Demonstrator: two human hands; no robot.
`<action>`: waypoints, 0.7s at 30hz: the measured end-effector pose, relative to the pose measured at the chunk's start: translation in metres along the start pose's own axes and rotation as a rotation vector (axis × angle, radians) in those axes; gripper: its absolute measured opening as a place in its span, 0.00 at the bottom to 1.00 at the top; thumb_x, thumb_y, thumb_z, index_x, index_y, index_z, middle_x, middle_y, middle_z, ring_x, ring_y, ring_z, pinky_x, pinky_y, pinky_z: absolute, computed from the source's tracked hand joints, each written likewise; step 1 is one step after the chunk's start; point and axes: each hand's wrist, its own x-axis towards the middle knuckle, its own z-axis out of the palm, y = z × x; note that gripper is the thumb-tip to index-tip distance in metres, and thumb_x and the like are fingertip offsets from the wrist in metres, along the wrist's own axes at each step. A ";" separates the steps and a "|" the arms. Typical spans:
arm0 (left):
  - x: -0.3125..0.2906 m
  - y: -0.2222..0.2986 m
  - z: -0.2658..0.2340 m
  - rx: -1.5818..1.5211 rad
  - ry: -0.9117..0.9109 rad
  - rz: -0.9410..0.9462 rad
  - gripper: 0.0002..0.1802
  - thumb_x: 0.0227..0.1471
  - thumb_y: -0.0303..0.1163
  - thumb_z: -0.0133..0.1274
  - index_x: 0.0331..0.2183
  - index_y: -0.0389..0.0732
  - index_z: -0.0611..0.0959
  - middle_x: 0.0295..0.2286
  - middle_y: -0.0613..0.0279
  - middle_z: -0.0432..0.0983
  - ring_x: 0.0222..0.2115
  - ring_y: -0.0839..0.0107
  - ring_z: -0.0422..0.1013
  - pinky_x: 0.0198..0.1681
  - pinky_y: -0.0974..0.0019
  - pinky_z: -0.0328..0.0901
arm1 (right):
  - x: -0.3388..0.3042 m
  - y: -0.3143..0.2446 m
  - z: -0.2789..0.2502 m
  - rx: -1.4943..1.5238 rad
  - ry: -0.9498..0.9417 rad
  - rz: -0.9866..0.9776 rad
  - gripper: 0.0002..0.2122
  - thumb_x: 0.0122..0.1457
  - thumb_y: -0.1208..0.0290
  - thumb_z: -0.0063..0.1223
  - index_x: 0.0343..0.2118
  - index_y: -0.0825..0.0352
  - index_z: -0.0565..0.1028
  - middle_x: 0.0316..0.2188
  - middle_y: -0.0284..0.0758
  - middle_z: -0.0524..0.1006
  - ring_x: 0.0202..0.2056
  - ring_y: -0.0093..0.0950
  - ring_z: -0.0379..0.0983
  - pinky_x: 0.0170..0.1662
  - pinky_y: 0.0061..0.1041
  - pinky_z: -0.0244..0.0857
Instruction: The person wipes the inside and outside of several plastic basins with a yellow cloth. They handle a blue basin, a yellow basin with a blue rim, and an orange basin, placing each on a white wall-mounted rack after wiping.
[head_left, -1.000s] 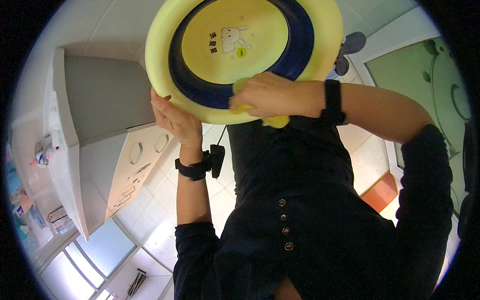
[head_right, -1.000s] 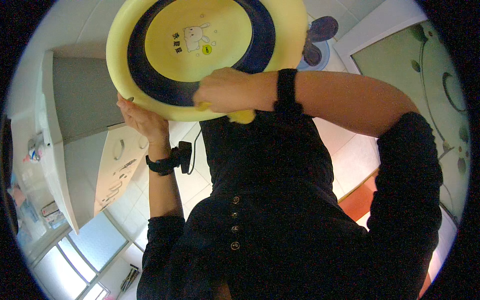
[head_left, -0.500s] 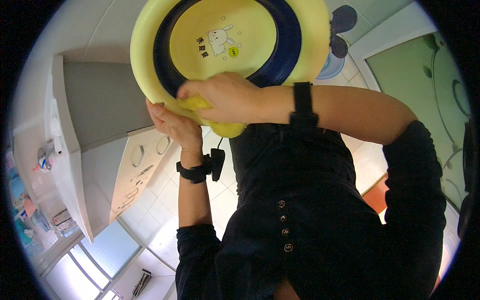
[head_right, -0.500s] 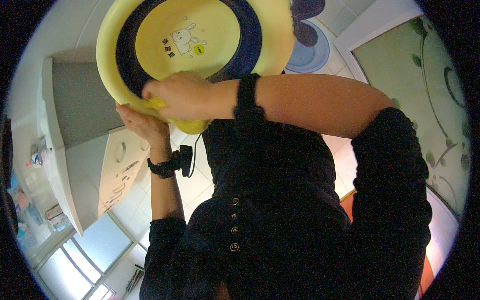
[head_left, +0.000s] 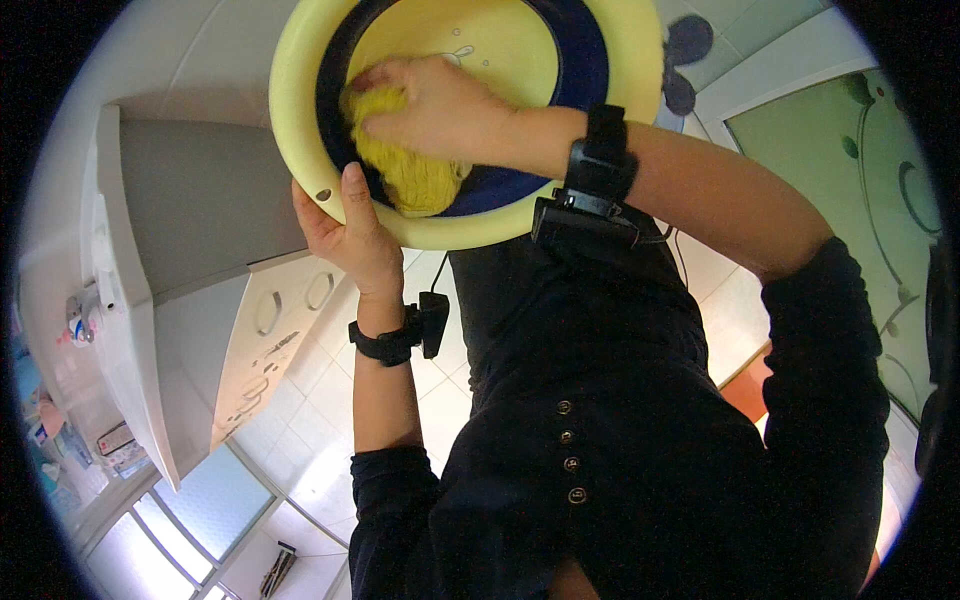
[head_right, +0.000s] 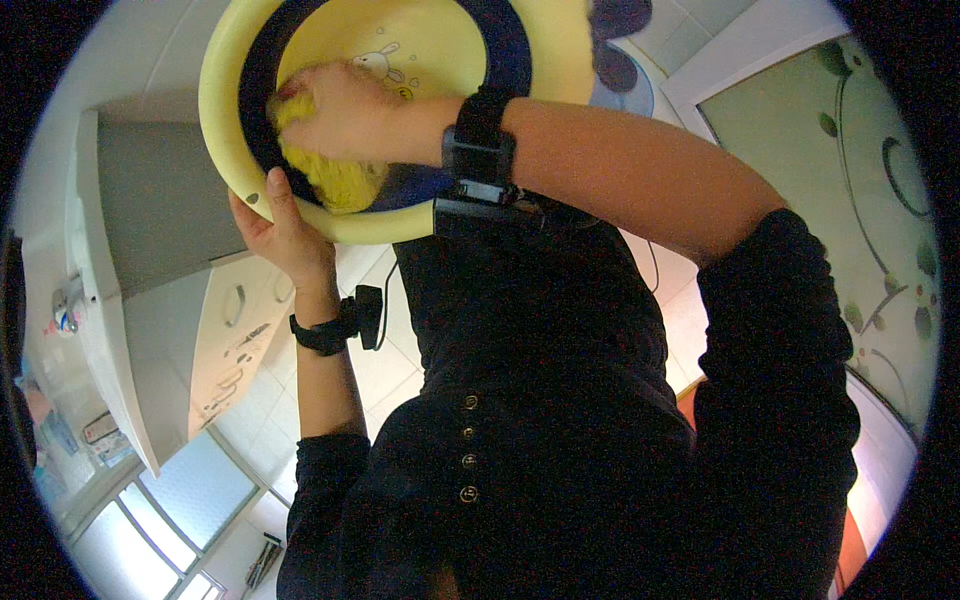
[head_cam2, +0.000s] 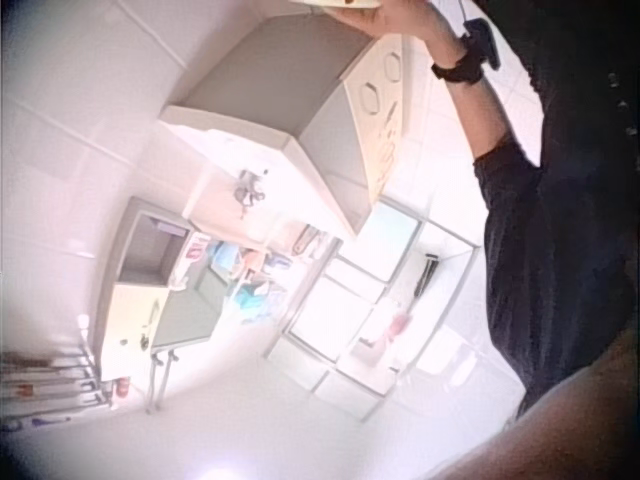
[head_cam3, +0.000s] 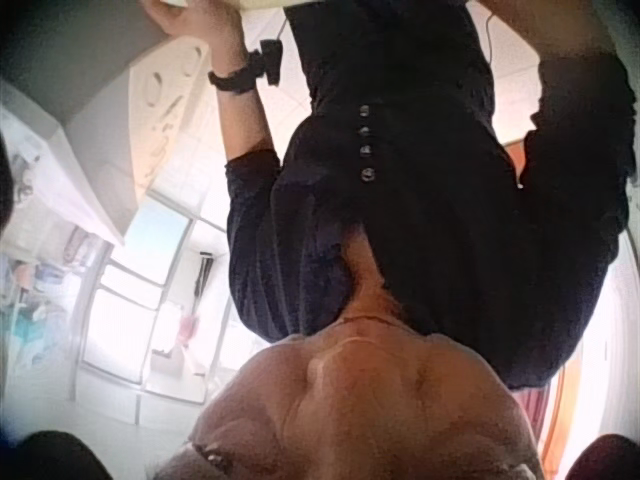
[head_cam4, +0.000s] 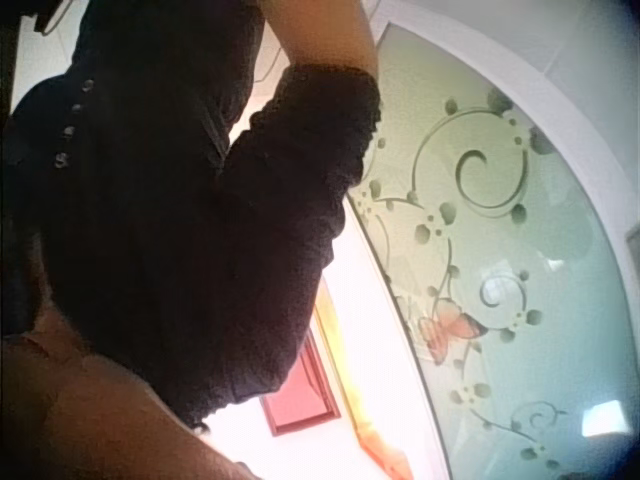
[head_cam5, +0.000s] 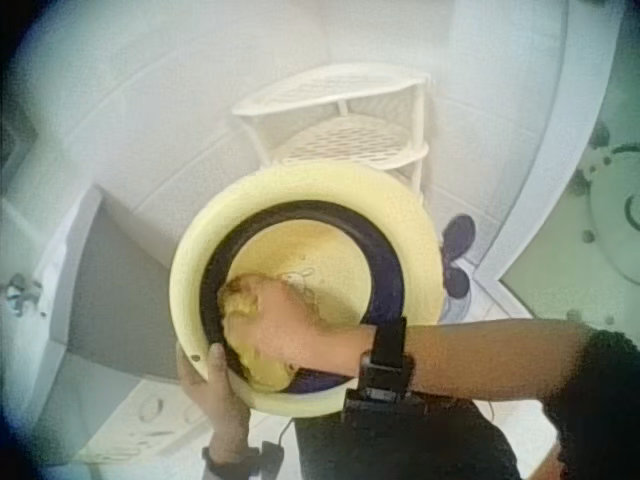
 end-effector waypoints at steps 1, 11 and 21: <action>0.000 0.000 -0.001 -0.038 -0.025 -0.008 0.23 0.52 0.25 0.55 0.49 0.35 0.69 0.41 0.61 0.72 0.39 0.77 0.68 0.44 0.74 0.63 | -0.005 0.000 0.007 -0.049 0.014 -0.052 0.21 0.40 0.64 0.58 0.41 0.64 0.77 0.33 0.45 0.78 0.37 0.41 0.75 0.45 0.34 0.68; -0.005 0.009 0.008 0.133 -0.043 0.068 0.22 0.49 0.22 0.56 0.47 0.34 0.71 0.35 0.68 0.70 0.33 0.82 0.66 0.38 0.79 0.62 | -0.033 0.013 -0.056 -0.988 -0.828 -0.307 0.10 0.43 0.73 0.53 0.31 0.64 0.79 0.25 0.40 0.78 0.31 0.38 0.77 0.34 0.36 0.70; -0.004 0.015 0.012 0.135 -0.001 0.062 0.21 0.48 0.20 0.55 0.46 0.34 0.72 0.32 0.69 0.69 0.30 0.83 0.65 0.34 0.80 0.62 | -0.006 -0.001 -0.050 -0.696 -0.412 -0.172 0.16 0.44 0.71 0.55 0.39 0.64 0.77 0.32 0.44 0.77 0.37 0.38 0.76 0.42 0.32 0.68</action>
